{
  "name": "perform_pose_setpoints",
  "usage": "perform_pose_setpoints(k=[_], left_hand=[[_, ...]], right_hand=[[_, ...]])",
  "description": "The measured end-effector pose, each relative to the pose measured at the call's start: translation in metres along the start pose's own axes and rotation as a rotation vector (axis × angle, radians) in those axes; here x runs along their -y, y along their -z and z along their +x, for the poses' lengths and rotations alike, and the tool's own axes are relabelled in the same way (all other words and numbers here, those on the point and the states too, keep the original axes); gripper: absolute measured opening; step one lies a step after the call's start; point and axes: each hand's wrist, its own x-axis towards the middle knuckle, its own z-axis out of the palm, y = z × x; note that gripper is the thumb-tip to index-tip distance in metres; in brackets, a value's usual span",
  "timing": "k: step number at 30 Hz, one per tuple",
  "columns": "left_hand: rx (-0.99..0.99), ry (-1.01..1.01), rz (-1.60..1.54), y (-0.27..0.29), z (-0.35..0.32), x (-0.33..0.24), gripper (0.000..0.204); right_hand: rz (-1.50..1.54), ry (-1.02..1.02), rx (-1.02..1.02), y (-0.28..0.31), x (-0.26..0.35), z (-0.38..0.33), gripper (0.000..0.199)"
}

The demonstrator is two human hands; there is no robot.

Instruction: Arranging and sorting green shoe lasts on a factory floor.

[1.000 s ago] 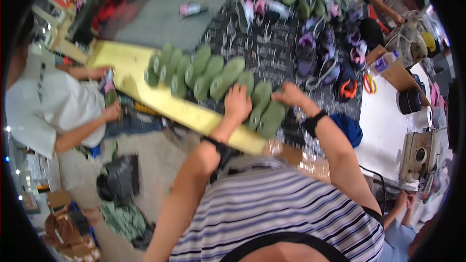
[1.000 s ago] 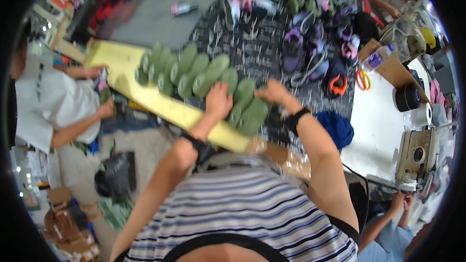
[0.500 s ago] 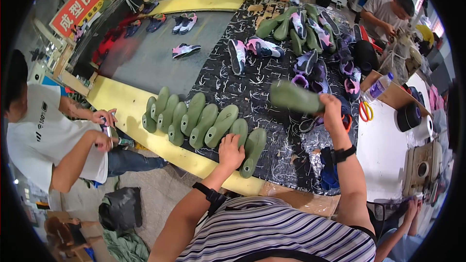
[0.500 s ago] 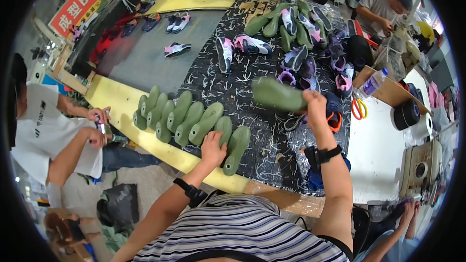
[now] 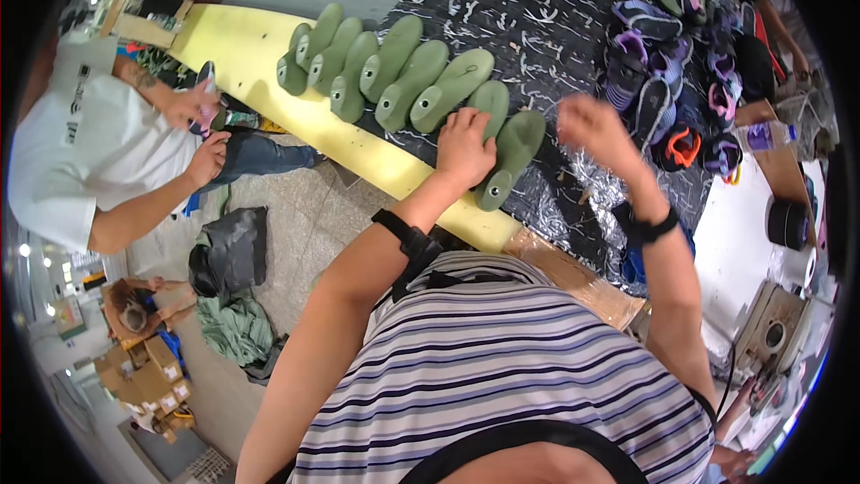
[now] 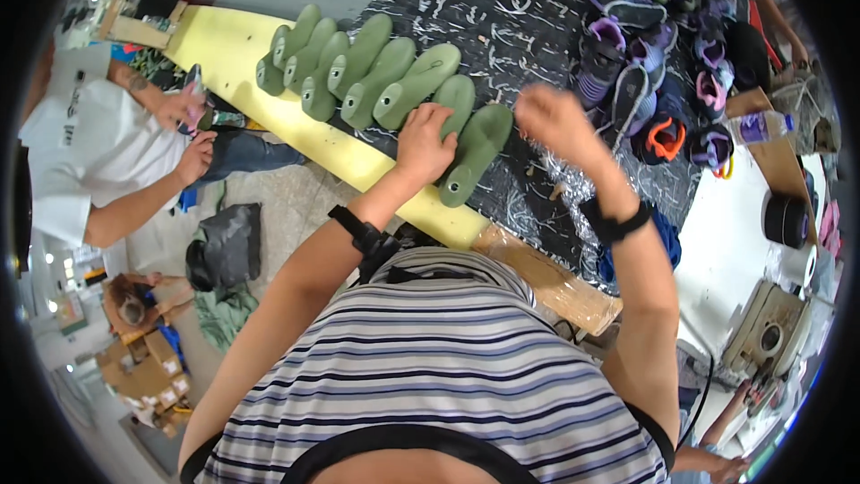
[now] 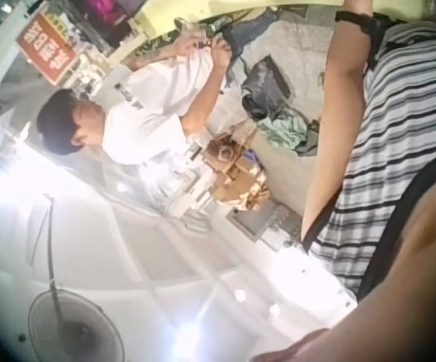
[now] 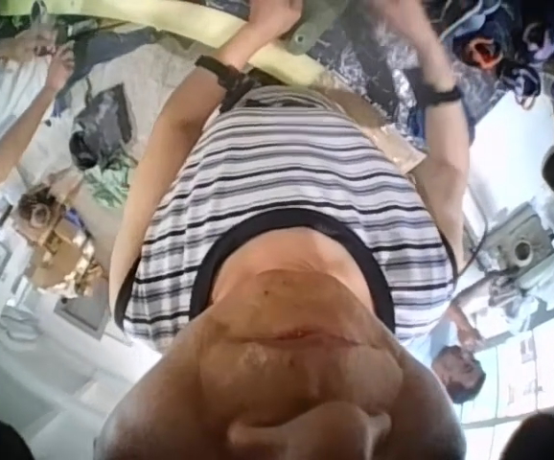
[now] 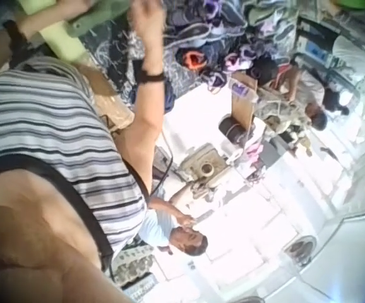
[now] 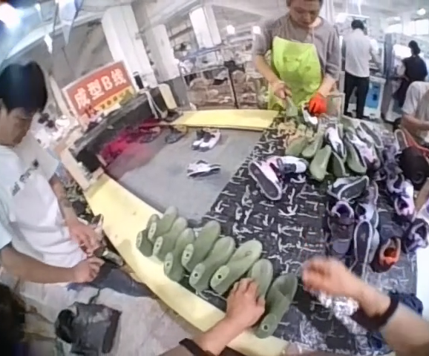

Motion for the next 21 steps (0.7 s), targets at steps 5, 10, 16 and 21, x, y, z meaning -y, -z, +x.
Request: perform_pose_setpoints(k=[5, 10, 16, 21], left_hand=[[-0.044, -0.030, -0.006, 0.003, -0.008, -0.006, 0.031], [0.106, -0.194, 0.207, -0.001, 0.001, -0.006, 0.025], [0.117, -0.319, 0.157, 0.023, 0.034, 0.007, 0.031], [0.006, -0.293, -0.182, 0.031, 0.030, 0.025, 0.022]], right_hand=[[-0.012, -0.221, 0.176, -0.089, -0.026, -0.083, 0.047], [-0.203, -0.209, 0.164, -0.125, -0.011, -0.064, 0.057], [-0.116, -0.041, 0.190, -0.137, -0.036, -0.020, 0.059], [-0.240, -0.066, 0.102, -0.130, -0.022, -0.039, 0.051]])
